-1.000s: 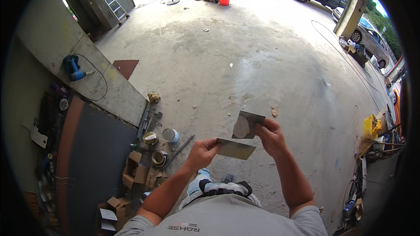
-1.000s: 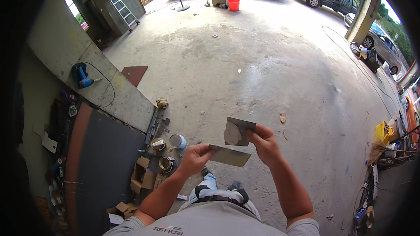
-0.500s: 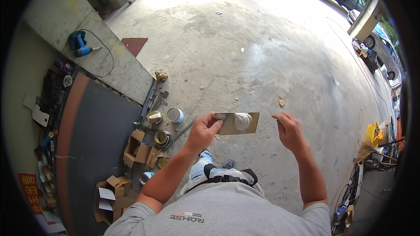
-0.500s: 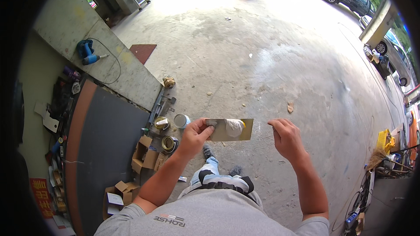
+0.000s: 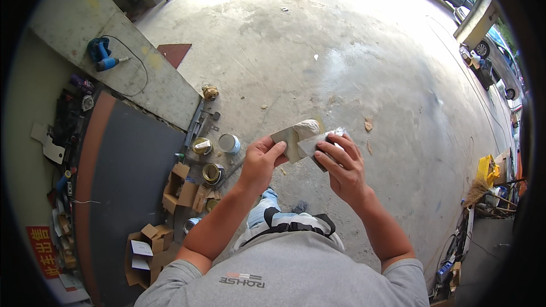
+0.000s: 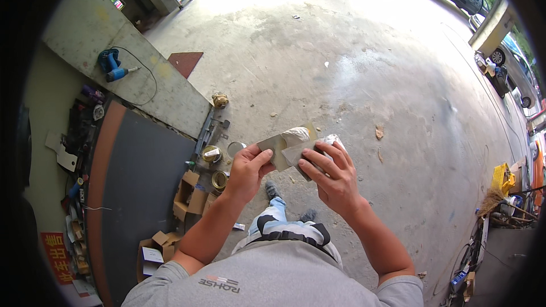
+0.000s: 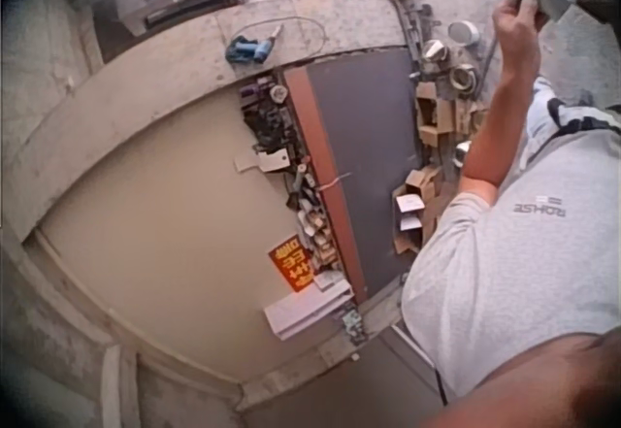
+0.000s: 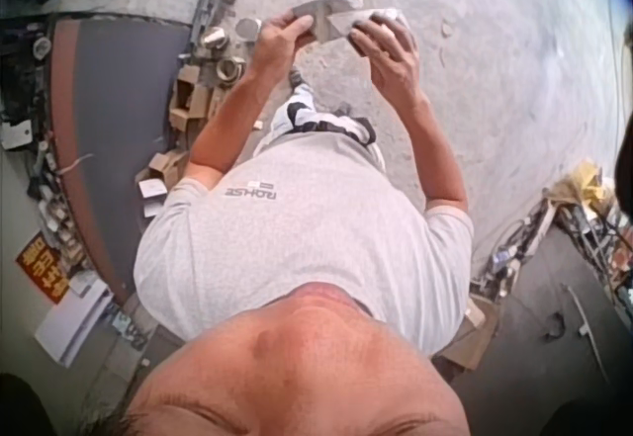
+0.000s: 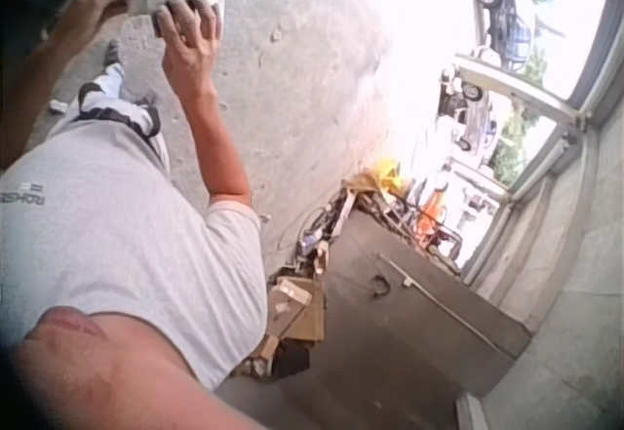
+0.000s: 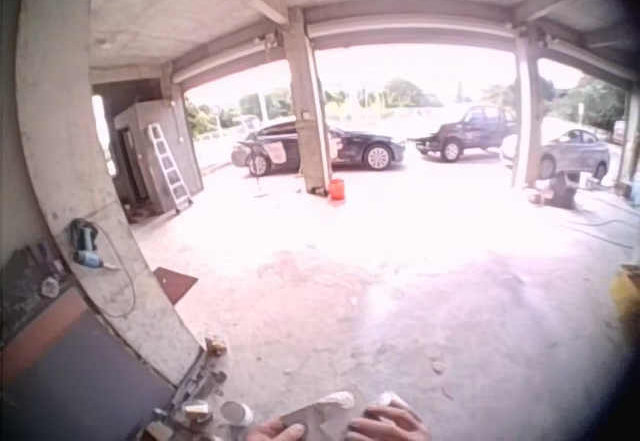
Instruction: The person applies beige body filler to a damaged area on a black car door using a metal spreader, then walks to a workbench to load more filler from a can onto the spreader and returns to the car to continue spreading the filler over the repair area.
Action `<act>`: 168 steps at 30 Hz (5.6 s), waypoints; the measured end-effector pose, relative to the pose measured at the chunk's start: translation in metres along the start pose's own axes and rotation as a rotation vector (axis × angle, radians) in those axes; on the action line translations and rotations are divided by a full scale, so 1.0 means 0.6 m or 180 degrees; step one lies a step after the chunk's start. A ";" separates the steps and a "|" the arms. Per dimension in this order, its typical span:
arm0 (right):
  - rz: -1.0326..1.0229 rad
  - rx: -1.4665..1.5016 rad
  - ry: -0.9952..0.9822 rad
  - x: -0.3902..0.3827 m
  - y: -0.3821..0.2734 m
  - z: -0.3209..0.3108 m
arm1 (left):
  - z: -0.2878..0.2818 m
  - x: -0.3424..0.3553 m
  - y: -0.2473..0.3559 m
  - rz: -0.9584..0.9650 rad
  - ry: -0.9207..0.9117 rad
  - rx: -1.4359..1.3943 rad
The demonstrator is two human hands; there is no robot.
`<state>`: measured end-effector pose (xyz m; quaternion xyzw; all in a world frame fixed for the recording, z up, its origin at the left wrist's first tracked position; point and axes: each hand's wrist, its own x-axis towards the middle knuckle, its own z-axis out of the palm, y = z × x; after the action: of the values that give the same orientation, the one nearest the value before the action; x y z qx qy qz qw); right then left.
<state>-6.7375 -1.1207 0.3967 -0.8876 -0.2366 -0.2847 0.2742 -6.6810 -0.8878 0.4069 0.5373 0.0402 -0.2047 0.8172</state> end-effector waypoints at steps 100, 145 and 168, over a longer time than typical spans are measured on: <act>0.3042 0.2572 0.0469 0.631 0.859 0.192 | 0.148 1.110 0.279 0.0307 -0.0127 -0.0115; 0.1746 0.2576 -0.0643 1.449 2.089 0.240 | 0.437 2.503 0.560 0.0647 -0.1181 0.1872; 0.0240 -0.0310 0.0073 1.886 2.677 0.316 | 0.718 3.266 0.755 -0.0479 -0.0907 -0.0446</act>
<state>-4.9194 -1.8892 0.4198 -0.9049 -0.1856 -0.2954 0.2438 -4.7874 -1.6906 0.4182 0.4401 -0.0217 -0.3360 0.8324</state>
